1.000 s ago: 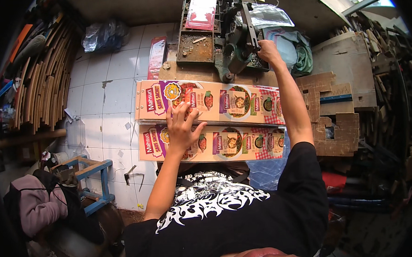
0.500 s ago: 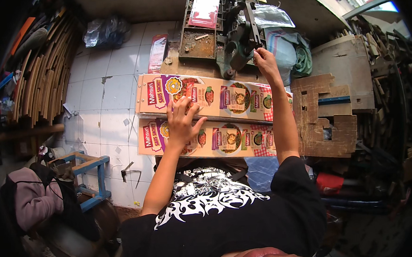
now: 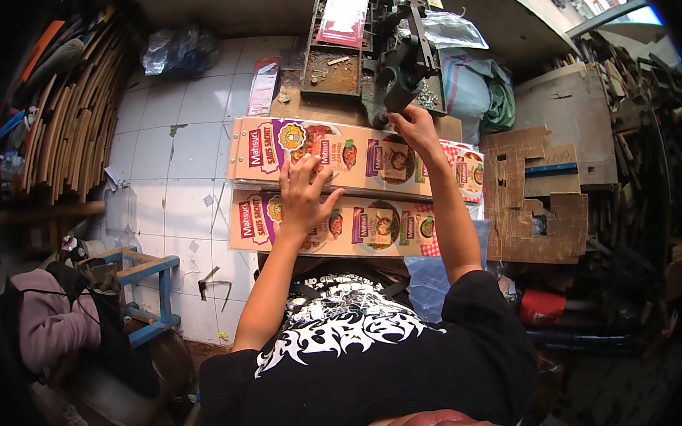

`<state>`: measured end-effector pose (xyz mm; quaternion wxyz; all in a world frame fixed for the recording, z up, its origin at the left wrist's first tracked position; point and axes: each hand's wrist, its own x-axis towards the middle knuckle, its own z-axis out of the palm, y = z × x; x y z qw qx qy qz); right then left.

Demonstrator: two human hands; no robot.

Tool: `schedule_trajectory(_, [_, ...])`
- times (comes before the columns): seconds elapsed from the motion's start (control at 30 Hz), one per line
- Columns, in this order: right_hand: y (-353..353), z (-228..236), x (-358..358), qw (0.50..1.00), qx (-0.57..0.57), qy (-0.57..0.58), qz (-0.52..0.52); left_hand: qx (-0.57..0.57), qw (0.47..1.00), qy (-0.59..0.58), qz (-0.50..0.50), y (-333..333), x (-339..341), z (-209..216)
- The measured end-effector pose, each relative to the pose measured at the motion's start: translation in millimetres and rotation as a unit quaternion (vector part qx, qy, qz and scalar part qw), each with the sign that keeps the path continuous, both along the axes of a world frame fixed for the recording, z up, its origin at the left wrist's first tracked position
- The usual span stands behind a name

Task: The person attaches metallic eyelets to cardboard sheets using a manual punch machine. They retrieve eyelets from a plastic bag, place them into the machine, and punch them into the corners of the food product cardboard sheets.

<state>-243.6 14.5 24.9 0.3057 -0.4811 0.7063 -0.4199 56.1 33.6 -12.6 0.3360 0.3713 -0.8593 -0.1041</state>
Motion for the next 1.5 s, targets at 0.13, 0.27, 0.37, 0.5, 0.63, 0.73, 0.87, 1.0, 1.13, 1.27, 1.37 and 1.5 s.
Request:
schedule_trajectory(0.13, [1, 5, 6, 0.999, 0.0, 0.043, -0.021, -0.004, 1.0, 0.001, 0.0, -1, 1, 0])
schedule_trajectory(0.27, [0, 1, 9, 0.997, -0.035, 0.069, -0.025, -0.002, 1.0, -0.001, 0.001, 0, 0, 2])
schedule_trajectory(0.37, [1, 4, 14, 0.992, -0.044, 0.117, -0.029, 0.002, 1.0, -0.001, -0.001, 0, 1, 1])
schedule_trajectory(0.5, [1, 4, 19, 0.99, -0.091, 0.106, -0.037, 0.0, 1.0, -0.001, -0.004, 0, 1, 2])
schedule_trajectory(0.63, [0, 2, 19, 0.985, -0.115, 0.124, -0.034, 0.0, 1.0, 0.002, -0.002, -1, 0, 0])
schedule_trajectory(0.73, [-1, -5, 13, 0.986, -0.121, 0.112, -0.034, 0.001, 1.0, 0.003, -0.004, -1, -1, 1])
schedule_trajectory(0.87, [1, 2, 21, 0.988, -0.11, 0.1, -0.044, 0.0, 1.0, 0.005, -0.001, 0, 0, 1])
schedule_trajectory(1.0, [3, 0, 17, 0.985, -0.121, 0.115, -0.044, 0.011, 1.0, 0.015, -0.007, 2, -1, 4])
schedule_trajectory(1.13, [9, 9, 19, 0.989, -0.108, 0.092, -0.05, 0.005, 1.0, 0.015, -0.009, 2, -1, 5])
schedule_trajectory(1.27, [18, 13, 19, 0.989, -0.125, 0.031, -0.079, 0.006, 1.0, 0.016, -0.011, 1, -2, 6])
schedule_trajectory(1.37, [32, 11, 13, 0.987, -0.114, -0.024, -0.114, 0.005, 1.0, 0.016, -0.012, 0, -2, 3])
schedule_trajectory(1.5, [62, 5, 3, 0.957, -0.164, -0.185, -0.151, 0.01, 1.0, 0.013, -0.01, 1, -1, 4])
